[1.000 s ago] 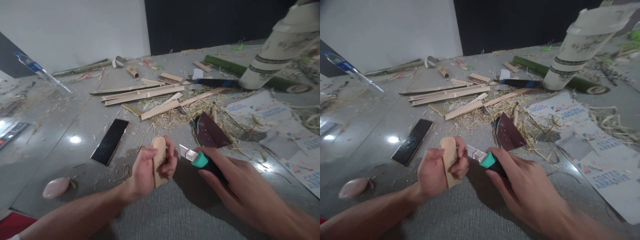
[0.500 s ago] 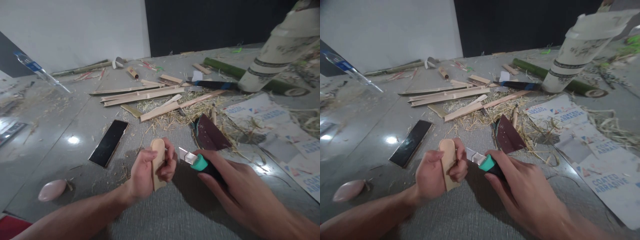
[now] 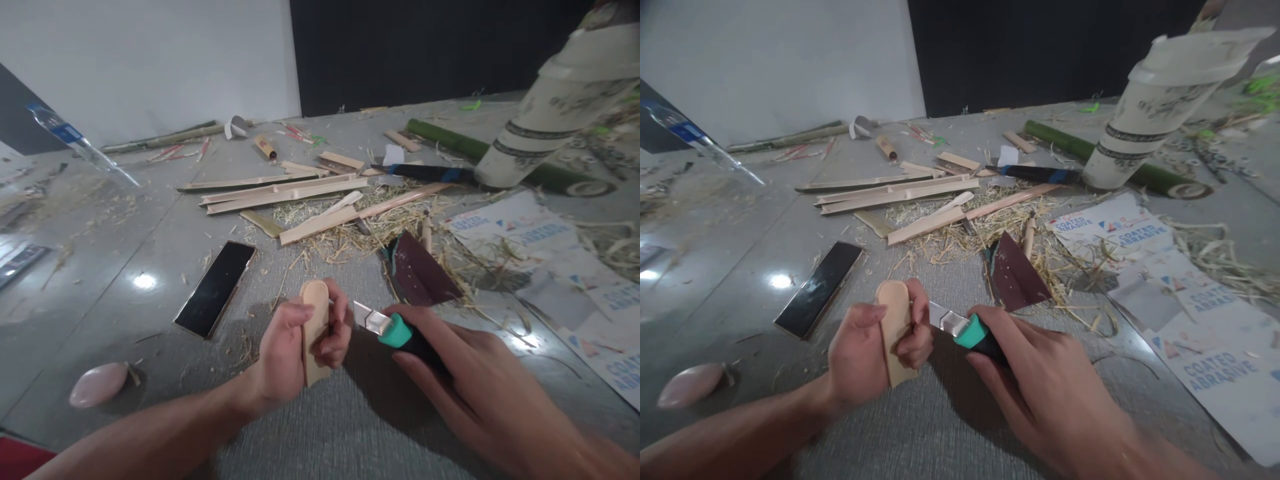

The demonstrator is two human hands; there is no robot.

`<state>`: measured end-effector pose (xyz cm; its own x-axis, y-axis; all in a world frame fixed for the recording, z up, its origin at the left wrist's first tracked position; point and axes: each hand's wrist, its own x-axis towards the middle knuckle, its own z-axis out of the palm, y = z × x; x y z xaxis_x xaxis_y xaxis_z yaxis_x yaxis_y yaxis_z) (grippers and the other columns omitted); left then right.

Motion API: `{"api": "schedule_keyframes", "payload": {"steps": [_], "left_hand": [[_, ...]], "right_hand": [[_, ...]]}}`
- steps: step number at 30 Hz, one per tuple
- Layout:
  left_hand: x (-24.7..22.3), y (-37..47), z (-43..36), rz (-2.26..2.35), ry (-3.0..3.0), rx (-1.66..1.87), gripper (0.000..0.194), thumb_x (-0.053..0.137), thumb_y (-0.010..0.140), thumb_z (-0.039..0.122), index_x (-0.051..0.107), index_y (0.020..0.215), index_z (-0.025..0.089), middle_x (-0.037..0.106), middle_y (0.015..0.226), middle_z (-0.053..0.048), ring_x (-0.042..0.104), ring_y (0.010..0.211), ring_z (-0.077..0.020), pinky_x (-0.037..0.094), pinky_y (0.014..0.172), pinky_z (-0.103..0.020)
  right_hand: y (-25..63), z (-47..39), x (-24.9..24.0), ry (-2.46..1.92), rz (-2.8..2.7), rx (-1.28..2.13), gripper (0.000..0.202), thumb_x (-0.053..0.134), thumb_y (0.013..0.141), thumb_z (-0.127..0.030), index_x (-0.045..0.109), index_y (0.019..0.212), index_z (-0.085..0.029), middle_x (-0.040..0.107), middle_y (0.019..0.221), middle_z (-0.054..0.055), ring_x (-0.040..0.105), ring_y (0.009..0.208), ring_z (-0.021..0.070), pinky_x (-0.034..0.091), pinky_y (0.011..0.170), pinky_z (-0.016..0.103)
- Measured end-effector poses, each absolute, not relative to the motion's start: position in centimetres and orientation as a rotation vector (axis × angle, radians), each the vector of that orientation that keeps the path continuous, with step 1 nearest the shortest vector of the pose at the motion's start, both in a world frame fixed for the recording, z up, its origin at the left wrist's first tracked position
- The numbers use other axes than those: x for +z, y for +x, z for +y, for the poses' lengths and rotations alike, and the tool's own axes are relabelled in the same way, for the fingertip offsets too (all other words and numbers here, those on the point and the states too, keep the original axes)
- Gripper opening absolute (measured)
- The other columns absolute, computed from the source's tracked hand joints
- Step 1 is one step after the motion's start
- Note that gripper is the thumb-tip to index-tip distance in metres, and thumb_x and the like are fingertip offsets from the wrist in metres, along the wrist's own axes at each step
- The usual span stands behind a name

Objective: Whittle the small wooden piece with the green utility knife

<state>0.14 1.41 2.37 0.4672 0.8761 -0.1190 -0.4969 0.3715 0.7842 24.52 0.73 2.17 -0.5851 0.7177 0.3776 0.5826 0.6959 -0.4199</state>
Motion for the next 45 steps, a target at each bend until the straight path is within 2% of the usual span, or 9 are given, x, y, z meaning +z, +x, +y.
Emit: {"api": "schedule_keyframes", "payload": {"steps": [5,15,20,27,32,45], "left_hand": [[2.3,0.1,1.4,0.578,0.740,0.944,0.036,0.062,0.086,0.059,0.054,0.089,0.024,0.035,0.058,0.008,0.024,0.050,-0.0120,0.026,0.052,-0.027],[1.8,-0.1,1.4,0.532,0.726,0.952,0.031,0.061,0.089,0.054,0.055,0.092,0.023,0.035,0.060,0.009,0.022,0.052,-0.0112,0.024,0.053,-0.025],[1.8,-0.2,1.5,0.522,0.736,0.943,0.032,0.061,0.088,0.055,0.054,0.091,0.024,0.036,0.061,0.008,0.023,0.052,-0.0117,0.027,0.053,-0.026],[1.9,0.0,1.4,0.508,0.717,0.949,0.033,0.063,0.089,0.055,0.053,0.092,0.023,0.037,0.060,0.009,0.020,0.051,-0.0107,0.021,0.052,-0.026],[1.9,0.1,1.5,0.513,0.701,0.959,0.034,0.066,0.088,0.055,0.054,0.091,0.023,0.039,0.061,0.009,0.025,0.052,-0.0107,0.025,0.052,-0.026],[3.2,0.8,1.9,0.459,0.702,0.940,0.040,0.072,0.085,0.059,0.054,0.093,0.024,0.036,0.059,0.010,0.021,0.049,-0.0103,0.018,0.050,-0.026]], "right_hand": [[24.7,0.8,1.9,-1.003,-2.395,0.324,0.023,0.044,0.124,-0.032,0.057,0.140,-0.023,0.080,0.088,-0.002,0.078,0.065,0.0172,0.054,0.054,0.027],[24.5,0.8,2.2,-0.997,-2.385,0.323,0.021,0.041,0.125,-0.033,0.056,0.137,-0.024,0.077,0.083,-0.006,0.076,0.061,0.0130,0.052,0.053,0.023],[24.6,0.9,2.1,-1.000,-2.374,0.281,0.021,0.040,0.126,-0.034,0.055,0.135,-0.024,0.079,0.086,-0.004,0.077,0.062,0.0143,0.052,0.052,0.024],[24.6,0.9,2.0,-1.002,-2.357,0.328,0.020,0.040,0.125,-0.032,0.055,0.137,-0.024,0.079,0.086,-0.004,0.077,0.061,0.0142,0.053,0.052,0.024],[24.4,0.9,2.2,-1.002,-2.351,0.326,0.021,0.041,0.124,-0.029,0.053,0.140,-0.024,0.081,0.088,-0.004,0.078,0.063,0.0139,0.054,0.054,0.024],[24.6,0.8,1.9,-0.987,-2.341,0.338,0.020,0.042,0.123,-0.030,0.053,0.139,-0.026,0.080,0.086,-0.005,0.076,0.060,0.0140,0.052,0.051,0.023]]}}
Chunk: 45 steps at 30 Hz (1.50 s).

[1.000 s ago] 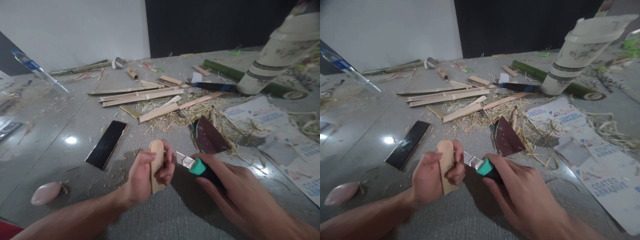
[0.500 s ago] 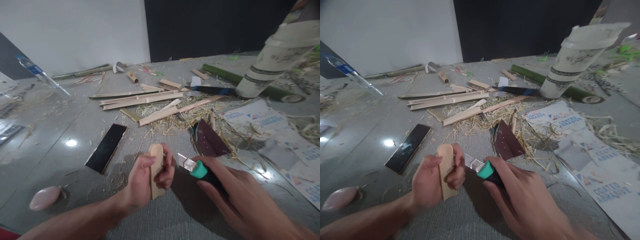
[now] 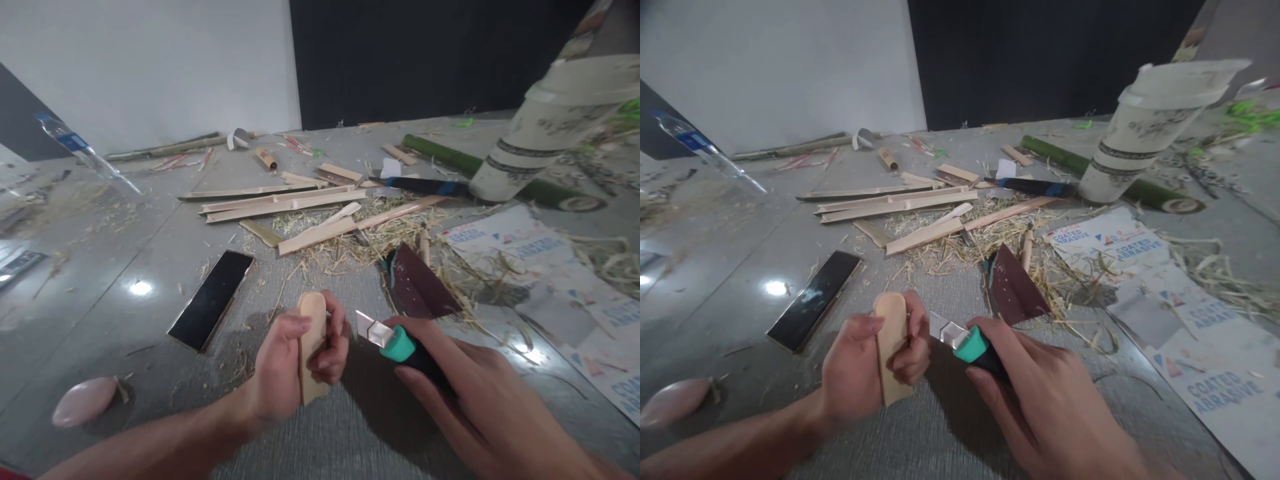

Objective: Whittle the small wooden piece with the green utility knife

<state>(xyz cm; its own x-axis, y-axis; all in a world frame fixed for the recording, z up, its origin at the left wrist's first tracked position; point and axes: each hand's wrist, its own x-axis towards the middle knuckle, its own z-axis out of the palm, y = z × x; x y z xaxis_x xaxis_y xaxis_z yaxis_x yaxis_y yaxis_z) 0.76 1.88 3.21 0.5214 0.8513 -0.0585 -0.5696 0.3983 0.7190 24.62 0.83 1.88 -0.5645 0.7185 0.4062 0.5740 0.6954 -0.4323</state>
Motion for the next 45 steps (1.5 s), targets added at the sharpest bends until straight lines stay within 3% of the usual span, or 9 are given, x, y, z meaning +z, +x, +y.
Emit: {"api": "schedule_keyframes", "payload": {"steps": [8,17,25,34,39,45], "left_hand": [[2.1,0.1,1.4,0.548,0.676,0.957,0.035,0.070,0.088,0.055,0.057,0.089,0.022,0.039,0.060,0.008,0.023,0.051,-0.0099,0.025,0.052,-0.025],[1.6,0.1,1.5,0.515,0.701,0.967,0.032,0.063,0.087,0.053,0.055,0.090,0.023,0.037,0.060,0.007,0.021,0.050,-0.0108,0.022,0.051,-0.026],[1.7,0.1,1.7,0.499,0.714,0.971,0.030,0.061,0.088,0.053,0.054,0.090,0.023,0.037,0.060,0.007,0.021,0.049,-0.0108,0.023,0.051,-0.026],[1.6,-0.2,1.7,0.498,0.723,0.956,0.031,0.066,0.090,0.052,0.055,0.090,0.023,0.040,0.060,0.009,0.024,0.050,-0.0099,0.025,0.051,-0.024],[1.9,-0.1,1.9,0.502,0.754,0.945,0.033,0.065,0.089,0.054,0.053,0.090,0.023,0.040,0.060,0.009,0.024,0.049,-0.0099,0.025,0.050,-0.024],[1.9,-0.2,1.8,0.518,0.754,0.955,0.033,0.067,0.089,0.053,0.054,0.090,0.023,0.040,0.059,0.009,0.022,0.049,-0.0097,0.025,0.050,-0.024]], "right_hand": [[24.3,1.0,2.1,-0.989,-2.326,0.290,0.019,0.041,0.124,-0.031,0.055,0.136,-0.025,0.083,0.089,-0.001,0.079,0.062,0.0162,0.054,0.051,0.024],[24.6,0.9,2.1,-0.995,-2.338,0.332,0.020,0.045,0.121,-0.026,0.057,0.137,-0.025,0.082,0.088,-0.002,0.078,0.062,0.0172,0.054,0.051,0.026],[24.6,0.9,2.2,-1.016,-2.358,0.301,0.019,0.044,0.123,-0.030,0.056,0.136,-0.024,0.079,0.084,-0.002,0.076,0.060,0.0168,0.052,0.052,0.026],[25.0,0.7,2.2,-1.150,-2.343,0.426,0.028,0.047,0.123,-0.043,0.065,0.130,-0.023,0.078,0.084,0.002,0.073,0.063,0.0194,0.050,0.056,0.029],[25.1,0.7,1.6,-1.102,-2.337,0.382,0.024,0.049,0.122,-0.038,0.063,0.135,-0.023,0.077,0.085,0.000,0.072,0.064,0.0179,0.049,0.058,0.029],[25.2,0.7,1.2,-1.144,-2.317,0.435,0.029,0.050,0.122,-0.042,0.063,0.140,-0.023,0.079,0.090,0.002,0.073,0.065,0.0180,0.047,0.059,0.029]]}}
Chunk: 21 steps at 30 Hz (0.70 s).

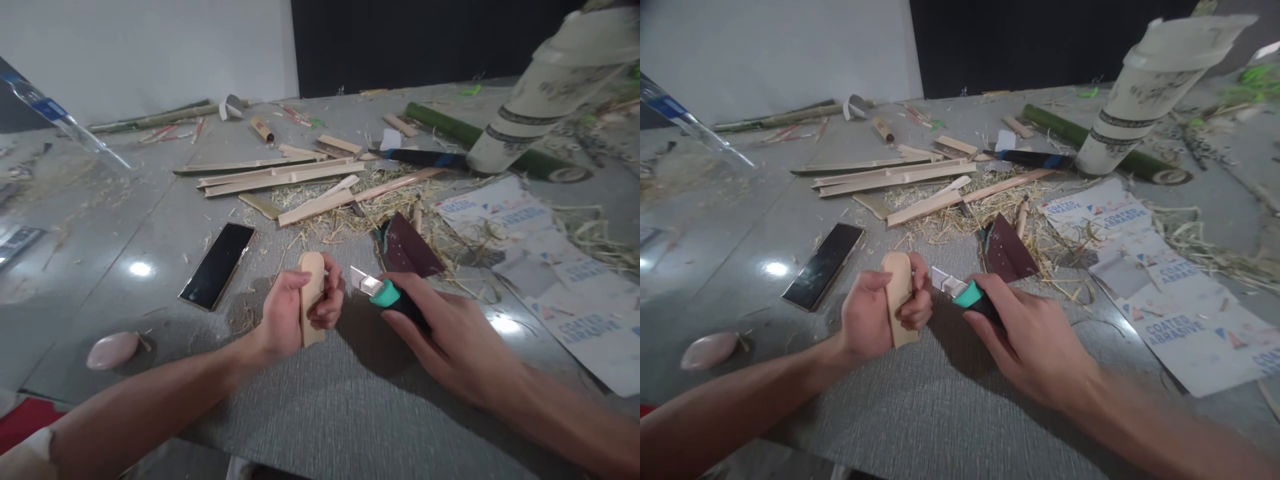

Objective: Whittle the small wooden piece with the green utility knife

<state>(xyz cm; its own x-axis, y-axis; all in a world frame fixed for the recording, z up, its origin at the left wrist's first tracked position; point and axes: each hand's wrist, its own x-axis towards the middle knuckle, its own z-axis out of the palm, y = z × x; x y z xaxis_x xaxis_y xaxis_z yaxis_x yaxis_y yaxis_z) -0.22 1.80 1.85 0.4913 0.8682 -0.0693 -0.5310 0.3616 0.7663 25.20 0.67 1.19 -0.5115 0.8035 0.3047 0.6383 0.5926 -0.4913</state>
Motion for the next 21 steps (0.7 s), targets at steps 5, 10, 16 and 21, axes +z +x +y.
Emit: {"api": "schedule_keyframes", "payload": {"steps": [5,10,16,21], "left_hand": [[1.68,-0.21,1.83,0.512,0.754,0.966,0.032,0.067,0.088,0.053,0.056,0.089,0.023,0.041,0.058,0.009,0.024,0.049,-0.0097,0.026,0.048,-0.023],[1.49,-0.29,1.84,0.512,0.757,0.973,0.032,0.066,0.089,0.053,0.056,0.090,0.023,0.040,0.058,0.009,0.022,0.048,-0.0091,0.026,0.049,-0.023],[1.42,-0.25,1.82,0.522,0.763,0.951,0.034,0.067,0.090,0.056,0.055,0.090,0.023,0.040,0.057,0.009,0.022,0.048,-0.0092,0.025,0.048,-0.023],[1.28,-0.08,1.73,0.537,0.770,0.919,0.038,0.067,0.090,0.060,0.055,0.091,0.023,0.041,0.058,0.009,0.021,0.047,-0.0080,0.023,0.046,-0.021]], "right_hand": [[24.97,0.93,1.98,-1.104,-2.346,0.391,0.027,0.048,0.123,-0.041,0.064,0.133,-0.023,0.078,0.086,0.002,0.073,0.065,0.0194,0.048,0.058,0.029],[25.07,1.07,1.94,-1.137,-2.338,0.432,0.032,0.047,0.122,-0.045,0.067,0.132,-0.022,0.079,0.088,0.004,0.073,0.066,0.0196,0.049,0.059,0.030],[25.13,0.99,2.01,-1.141,-2.322,0.451,0.032,0.048,0.122,-0.044,0.068,0.133,-0.022,0.078,0.086,0.004,0.073,0.065,0.0197,0.050,0.059,0.030],[25.12,0.92,1.83,-1.116,-2.310,0.463,0.030,0.049,0.122,-0.042,0.068,0.134,-0.022,0.079,0.087,0.003,0.073,0.065,0.0191,0.050,0.058,0.029]]}}
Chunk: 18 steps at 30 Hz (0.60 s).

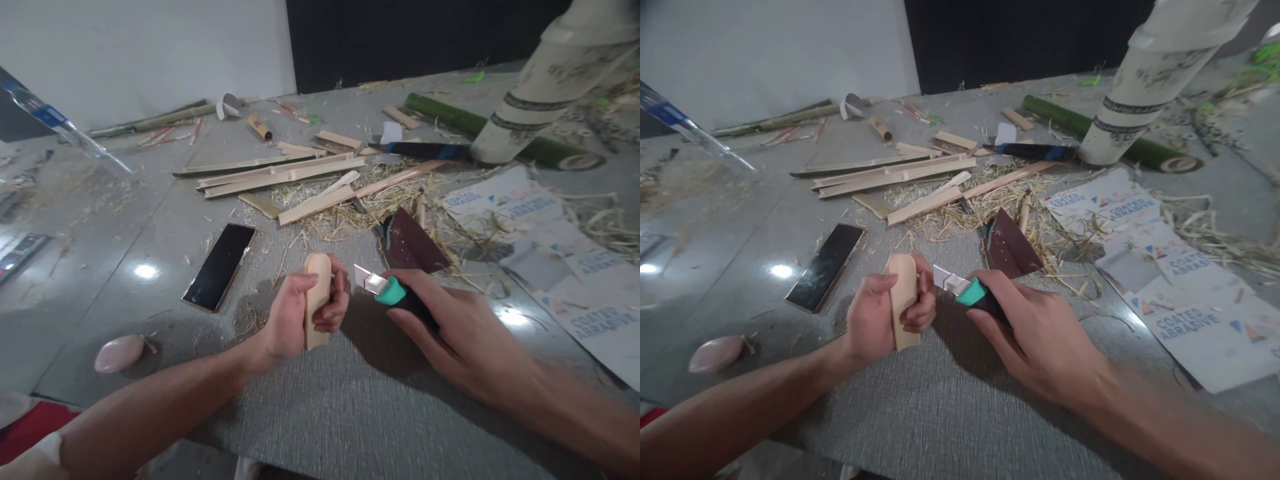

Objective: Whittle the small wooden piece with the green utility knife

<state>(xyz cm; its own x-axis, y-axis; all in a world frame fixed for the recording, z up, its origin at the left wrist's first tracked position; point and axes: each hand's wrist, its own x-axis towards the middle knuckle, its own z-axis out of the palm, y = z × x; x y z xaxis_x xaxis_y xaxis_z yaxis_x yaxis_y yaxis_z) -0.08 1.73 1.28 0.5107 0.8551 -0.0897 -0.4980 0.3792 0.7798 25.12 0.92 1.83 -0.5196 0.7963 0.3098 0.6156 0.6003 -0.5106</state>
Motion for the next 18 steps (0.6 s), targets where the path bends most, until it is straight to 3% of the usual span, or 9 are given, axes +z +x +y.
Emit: {"api": "schedule_keyframes", "payload": {"steps": [8,13,18], "left_hand": [[1.7,0.2,0.8,0.659,0.813,0.808,0.035,0.069,0.098,0.054,0.061,0.103,0.020,0.046,0.064,0.008,0.024,0.050,-0.0080,0.018,0.045,-0.020],[2.5,0.4,0.1,0.772,0.937,0.779,0.029,0.078,0.099,0.042,0.057,0.101,0.022,0.039,0.069,0.010,0.026,0.058,-0.0084,0.023,0.052,-0.021],[3.0,0.7,0.1,0.717,1.054,0.820,0.036,0.091,0.092,0.031,0.057,0.091,0.020,0.045,0.075,0.007,0.035,0.066,-0.0090,0.033,0.063,-0.025]], "right_hand": [[25.4,0.7,0.9,-1.017,-2.296,0.442,0.027,0.050,0.123,-0.035,0.063,0.144,-0.023,0.081,0.100,0.004,0.076,0.075,0.0198,0.053,0.064,0.030],[25.2,0.7,1.5,-0.917,-2.360,0.439,0.027,0.049,0.121,-0.031,0.059,0.145,-0.024,0.084,0.108,0.005,0.080,0.083,0.0213,0.056,0.069,0.031],[24.9,0.8,2.3,-0.867,-2.388,0.425,0.028,0.050,0.121,-0.027,0.057,0.148,-0.023,0.085,0.112,0.005,0.081,0.083,0.0190,0.059,0.070,0.027]]}}
